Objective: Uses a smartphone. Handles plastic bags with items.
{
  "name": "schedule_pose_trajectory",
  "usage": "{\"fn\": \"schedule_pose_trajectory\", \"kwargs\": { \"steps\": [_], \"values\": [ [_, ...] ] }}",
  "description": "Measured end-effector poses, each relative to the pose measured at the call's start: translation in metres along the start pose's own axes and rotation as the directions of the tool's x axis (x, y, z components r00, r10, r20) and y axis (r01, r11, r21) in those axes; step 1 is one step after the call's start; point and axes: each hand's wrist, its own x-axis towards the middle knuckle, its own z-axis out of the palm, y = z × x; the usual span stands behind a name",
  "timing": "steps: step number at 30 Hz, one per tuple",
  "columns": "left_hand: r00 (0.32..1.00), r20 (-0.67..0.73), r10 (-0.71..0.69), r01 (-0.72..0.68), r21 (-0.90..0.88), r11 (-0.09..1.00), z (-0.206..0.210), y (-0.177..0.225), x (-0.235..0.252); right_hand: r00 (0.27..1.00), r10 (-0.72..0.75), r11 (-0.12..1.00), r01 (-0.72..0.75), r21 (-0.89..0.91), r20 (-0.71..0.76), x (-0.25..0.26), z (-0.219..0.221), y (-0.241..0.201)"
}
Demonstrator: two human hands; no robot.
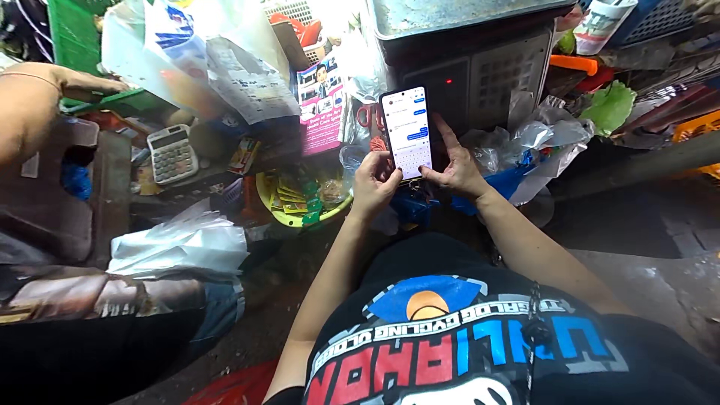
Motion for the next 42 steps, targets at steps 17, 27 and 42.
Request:
{"fn": "schedule_pose_trajectory", "kwargs": {
  "steps": [17, 27, 42],
  "values": [
    [1.0, -0.003, -0.009, 0.009, 0.008, 1.0, 0.0, -0.001, 0.0, 1.0, 0.001, 1.0, -0.001, 0.019, 0.011, 0.0, -0.001, 0.002],
    [1.0, -0.01, -0.017, 0.017, 0.019, 1.0, 0.001, 0.002, -0.001, 0.988, 0.024, 0.998, -0.032, -0.049, -0.15, 0.003, 0.012, 0.001],
    [0.995, -0.089, -0.047, 0.05, 0.037, 0.998, 0.009, 0.002, 0.004, 0.998, 0.006, 0.999, -0.004, 0.036, -0.057, 0.002, 0.003, 0.002]
  ]
}}
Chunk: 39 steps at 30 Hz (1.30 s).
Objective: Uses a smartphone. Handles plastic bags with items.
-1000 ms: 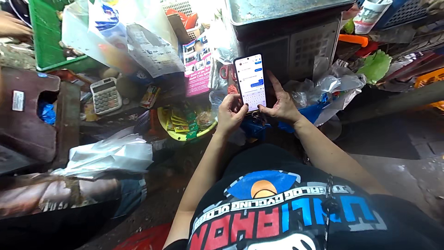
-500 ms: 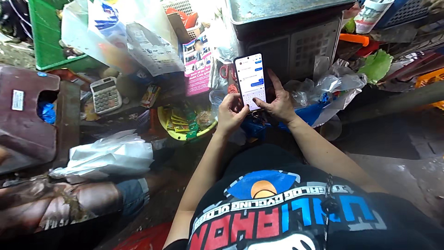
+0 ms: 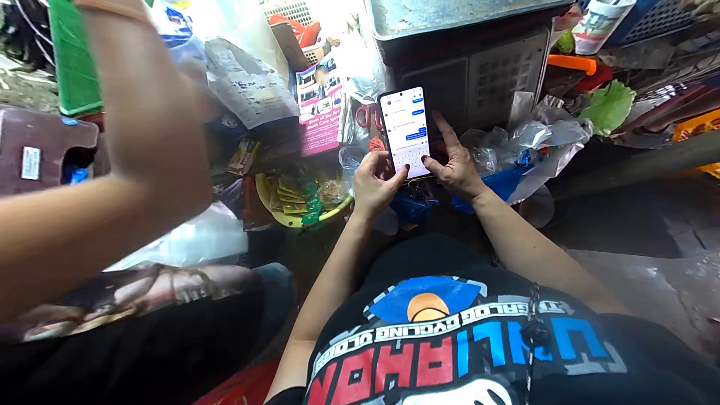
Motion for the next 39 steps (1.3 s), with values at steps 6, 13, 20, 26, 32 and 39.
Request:
{"fn": "schedule_pose_trajectory", "kwargs": {
  "steps": [6, 13, 20, 26, 32, 39],
  "values": [
    [0.998, 0.061, -0.01, 0.012, -0.027, 1.0, -0.007, 0.002, -0.004, 1.0, 0.006, 1.0, -0.006, -0.003, -0.009, -0.001, 0.002, 0.001],
    [0.998, 0.065, 0.008, -0.003, -0.075, 0.997, -0.007, 0.0, -0.003, 0.998, 0.019, 0.996, -0.025, -0.086, -0.068, 0.0, 0.006, 0.003],
    [0.986, 0.169, -0.004, 0.019, -0.087, 0.996, -0.016, 0.003, -0.004, 1.0, -0.011, 0.999, 0.009, 0.046, 0.026, -0.002, -0.001, 0.0],
    [0.985, 0.17, 0.031, -0.011, -0.114, 0.993, -0.015, -0.003, -0.003, 0.997, 0.005, 0.998, -0.009, 0.059, 0.078, -0.002, -0.005, -0.006],
    [0.983, 0.183, 0.011, 0.005, -0.085, 0.996, -0.018, 0.001, -0.003, 0.998, 0.0, 0.999, -0.002, 0.032, 0.058, -0.002, -0.003, -0.003],
    [0.984, 0.177, 0.017, -0.004, -0.074, 0.997, -0.017, -0.003, -0.001, 0.998, 0.007, 1.0, -0.009, 0.027, 0.059, -0.002, -0.004, -0.004]
  ]
}}
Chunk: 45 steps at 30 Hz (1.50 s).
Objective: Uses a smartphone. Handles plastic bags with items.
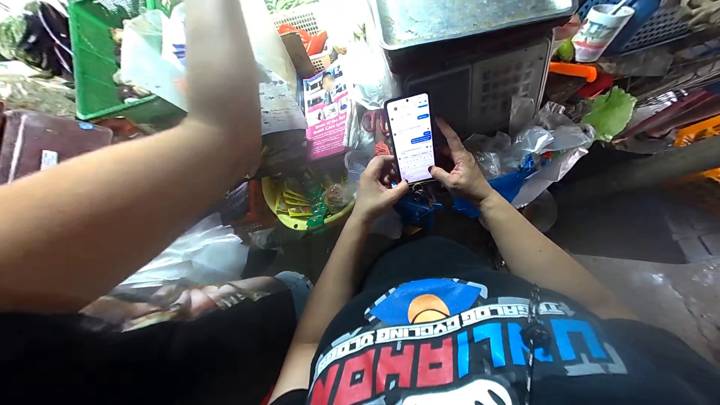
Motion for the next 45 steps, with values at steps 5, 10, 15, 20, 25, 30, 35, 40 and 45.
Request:
{"fn": "schedule_pose_trajectory", "kwargs": {
  "steps": [5, 10, 15, 20, 25, 30, 35, 40, 45],
  "values": [
    [1.0, 0.006, 0.004, -0.004, 0.016, 1.0, 0.0, -0.001, 0.001, 1.0, 0.009, 1.0, -0.009, -0.024, -0.014, 0.001, 0.0, 0.002],
    [1.0, 0.002, -0.002, 0.002, 0.001, 1.0, 0.0, -0.001, 0.001, 0.995, 0.012, 1.0, -0.013, -0.009, -0.101, 0.003, 0.004, 0.002],
    [1.0, 0.008, -0.02, 0.02, -0.015, 1.0, 0.0, -0.001, 0.001, 0.978, 0.027, 0.996, -0.01, 0.086, -0.208, 0.007, 0.013, 0.001],
    [1.0, 0.002, 0.007, -0.007, -0.01, 1.0, 0.0, -0.001, 0.002, 0.975, 0.016, 0.997, 0.001, 0.077, -0.22, 0.006, 0.013, 0.0],
    [1.0, 0.001, -0.009, 0.009, 0.005, 1.0, -0.001, 0.001, 0.0, 0.976, 0.018, 0.995, 0.003, 0.097, -0.217, 0.006, 0.014, 0.0],
    [1.0, 0.01, -0.015, 0.015, -0.001, 1.0, -0.001, -0.001, 0.001, 0.977, 0.017, 0.996, 0.003, 0.094, -0.213, 0.006, 0.013, -0.001],
    [1.0, 0.005, 0.01, -0.01, 0.002, 1.0, -0.001, 0.0, 0.002, 0.998, 0.024, 0.997, -0.019, 0.075, -0.061, 0.002, 0.001, -0.002],
    [0.997, -0.02, -0.079, 0.08, 0.016, 0.997, 0.0, 0.021, -0.007, 0.991, 0.045, 0.996, -0.055, 0.073, 0.127, -0.003, -0.015, -0.009],
    [0.99, -0.025, -0.139, 0.14, 0.01, 0.99, -0.002, 0.024, -0.003, 0.986, 0.053, 0.996, -0.063, 0.056, 0.159, 0.002, -0.017, -0.009]
  ]
}}
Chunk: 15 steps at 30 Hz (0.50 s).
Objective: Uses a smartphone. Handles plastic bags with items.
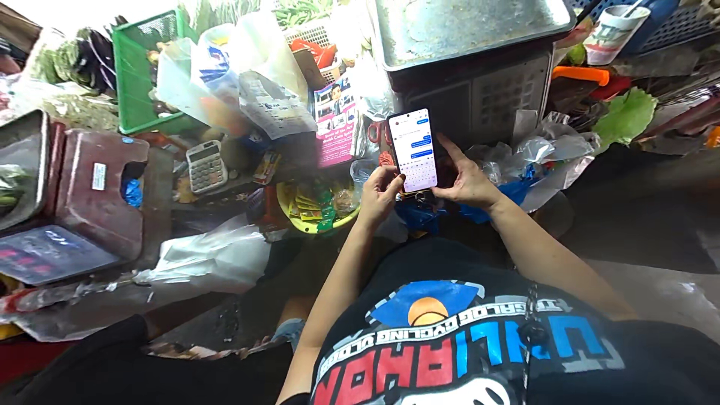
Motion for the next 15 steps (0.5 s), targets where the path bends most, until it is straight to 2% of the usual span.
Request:
{"fn": "schedule_pose_trajectory", "kwargs": {
  "steps": [7, 15],
  "values": [
    [1.0, -0.026, -0.01, 0.01, -0.03, 1.0, 0.0041, -0.0023, 0.0064, 0.998, 0.06, 0.997, -0.061, 0.052, 0.01, -0.0007, -0.0011, 0.0025],
    [0.998, -0.069, -0.011, 0.006, -0.07, 0.998, 0.0087, -0.0066, 0.0059, 0.999, 0.047, 0.998, -0.048, 0.045, 0.023, -0.001, -0.0023, 0.0043]
  ]
}}
